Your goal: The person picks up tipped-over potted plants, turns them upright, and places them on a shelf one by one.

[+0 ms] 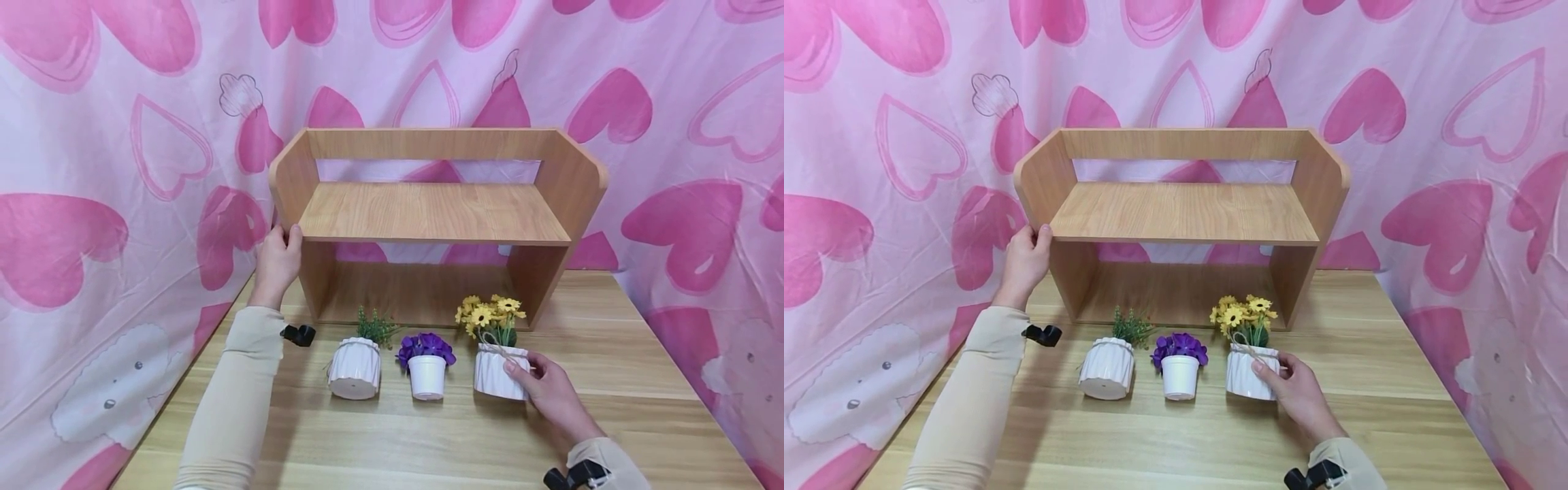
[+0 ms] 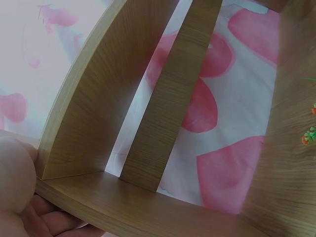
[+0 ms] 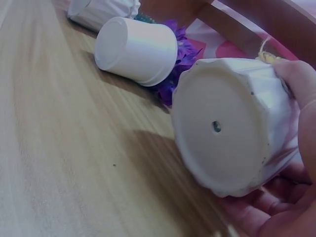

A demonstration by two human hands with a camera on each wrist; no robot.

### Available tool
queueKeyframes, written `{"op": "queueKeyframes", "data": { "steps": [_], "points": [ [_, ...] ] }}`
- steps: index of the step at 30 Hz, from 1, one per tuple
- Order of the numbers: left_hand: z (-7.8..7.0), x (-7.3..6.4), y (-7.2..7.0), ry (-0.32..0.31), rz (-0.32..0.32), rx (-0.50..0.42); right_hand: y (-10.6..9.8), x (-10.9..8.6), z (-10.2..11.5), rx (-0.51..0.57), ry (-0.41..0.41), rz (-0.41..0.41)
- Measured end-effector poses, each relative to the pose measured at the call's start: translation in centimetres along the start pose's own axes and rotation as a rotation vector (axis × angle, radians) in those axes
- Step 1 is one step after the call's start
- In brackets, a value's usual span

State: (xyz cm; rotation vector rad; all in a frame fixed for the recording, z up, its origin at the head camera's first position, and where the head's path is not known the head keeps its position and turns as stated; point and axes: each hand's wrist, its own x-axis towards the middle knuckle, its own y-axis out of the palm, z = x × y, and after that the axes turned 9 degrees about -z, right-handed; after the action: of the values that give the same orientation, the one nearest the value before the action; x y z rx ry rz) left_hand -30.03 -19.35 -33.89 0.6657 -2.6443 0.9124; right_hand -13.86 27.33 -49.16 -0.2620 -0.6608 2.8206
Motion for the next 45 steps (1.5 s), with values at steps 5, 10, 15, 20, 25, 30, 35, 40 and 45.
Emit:
{"op": "queueKeyframes", "data": {
  "steps": [5,10,15,20,25,30,35,40,45],
  "points": [
    [0.1,0.0,0.0,0.000,0.006,0.005,0.2,-0.1,-0.2,0.071,0.022,-0.024],
    [0.1,0.1,0.0,0.011,0.001,0.002,0.2,-0.2,-0.5,0.096,0.011,-0.039],
    [0.2,0.1,-0.1,0.004,0.012,0.000,0.2,-0.4,-0.8,0.036,-0.042,-0.045],
    [0.2,0.1,-0.2,0.003,0.017,0.004,0.8,-0.5,-1.3,0.042,-0.116,-0.070],
    [0.3,0.0,-0.1,0.025,0.005,0.010,1.2,-0.7,-1.8,0.076,-0.183,-0.099],
    [0.4,0.0,-0.1,0.033,-0.003,0.006,1.7,-0.9,-2.1,0.086,-0.261,-0.112],
    [0.4,0.1,0.0,0.033,-0.006,0.007,2.0,-1.1,-2.3,0.094,-0.297,-0.126],
    [0.4,0.0,0.0,0.024,-0.006,0.003,2.0,-1.4,-2.5,0.137,-0.313,-0.115],
    [0.4,0.0,-0.1,0.021,0.001,0.000,1.9,-1.6,-2.8,0.201,-0.351,-0.096]
  ]
}}
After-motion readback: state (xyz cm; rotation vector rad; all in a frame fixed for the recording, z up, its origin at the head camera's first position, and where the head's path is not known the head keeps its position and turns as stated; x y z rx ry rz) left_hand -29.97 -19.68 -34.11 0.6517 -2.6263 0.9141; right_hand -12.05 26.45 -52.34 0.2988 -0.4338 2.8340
